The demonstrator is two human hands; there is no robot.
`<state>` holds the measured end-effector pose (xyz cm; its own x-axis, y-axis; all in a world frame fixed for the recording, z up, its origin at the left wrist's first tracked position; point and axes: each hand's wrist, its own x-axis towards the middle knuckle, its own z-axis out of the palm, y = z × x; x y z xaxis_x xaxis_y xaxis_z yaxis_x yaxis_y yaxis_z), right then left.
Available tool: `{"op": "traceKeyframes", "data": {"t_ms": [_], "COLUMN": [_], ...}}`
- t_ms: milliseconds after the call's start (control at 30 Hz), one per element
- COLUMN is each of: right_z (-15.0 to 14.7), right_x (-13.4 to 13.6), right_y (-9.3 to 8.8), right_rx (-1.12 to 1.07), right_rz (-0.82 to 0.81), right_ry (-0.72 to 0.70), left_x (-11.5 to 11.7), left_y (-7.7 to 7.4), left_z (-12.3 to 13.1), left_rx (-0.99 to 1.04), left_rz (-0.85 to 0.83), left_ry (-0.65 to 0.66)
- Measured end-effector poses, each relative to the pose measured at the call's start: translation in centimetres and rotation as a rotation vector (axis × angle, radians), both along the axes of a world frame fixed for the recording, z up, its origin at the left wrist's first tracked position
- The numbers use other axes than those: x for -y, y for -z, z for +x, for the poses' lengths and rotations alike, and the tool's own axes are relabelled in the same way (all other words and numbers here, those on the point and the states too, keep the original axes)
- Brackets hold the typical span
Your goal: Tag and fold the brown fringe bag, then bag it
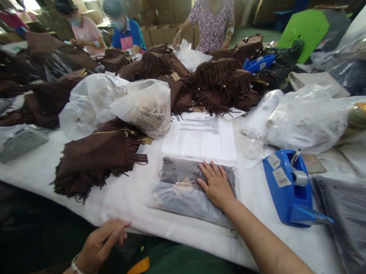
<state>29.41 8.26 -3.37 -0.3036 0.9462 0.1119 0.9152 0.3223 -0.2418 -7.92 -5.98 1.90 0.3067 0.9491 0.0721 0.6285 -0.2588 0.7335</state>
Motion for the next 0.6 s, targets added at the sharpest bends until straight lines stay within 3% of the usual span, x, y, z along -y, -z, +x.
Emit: {"op": "traceKeyframes", "data": {"t_ms": [100, 200, 267, 333, 400, 467, 533, 600], "right_z": [0.3, 1.2, 1.8, 2.4, 3.2, 4.2, 5.3, 6.0], "right_x": [-0.2, 0.6, 1.9, 3.5, 4.7, 5.2, 5.2, 5.2], "right_y": [-1.1, -3.7, -5.4, -5.8, -4.7, -2.7, -1.0, -0.6], "right_rx": [-0.056, -0.163, -0.214, -0.203, -0.156, -0.144, -0.235, -0.458], "right_rz": [-0.067, -0.060, 0.040, 0.112, 0.091, 0.036, 0.021, -0.013], "right_ry": [-0.008, 0.008, 0.005, -0.045, -0.068, 0.013, 0.193, 0.387], "left_x": [0.3, -1.0, -3.0, -5.7, -8.6, -11.1, -12.6, -13.4], "left_y": [-0.9, -1.2, -0.8, 0.0, 1.0, 2.3, 3.4, 4.1], "left_z": [-1.7, -0.7, 1.8, 5.1, 8.4, 10.4, 11.0, 10.8], "left_rx": [0.008, -0.067, -0.124, -0.190, -0.291, -0.381, -0.382, -0.261], "left_rz": [-0.170, -0.181, -0.059, 0.139, 0.297, 0.351, 0.356, 0.324], "left_ry": [-0.312, -0.402, -0.351, -0.205, 0.021, 0.183, 0.178, 0.003]}}
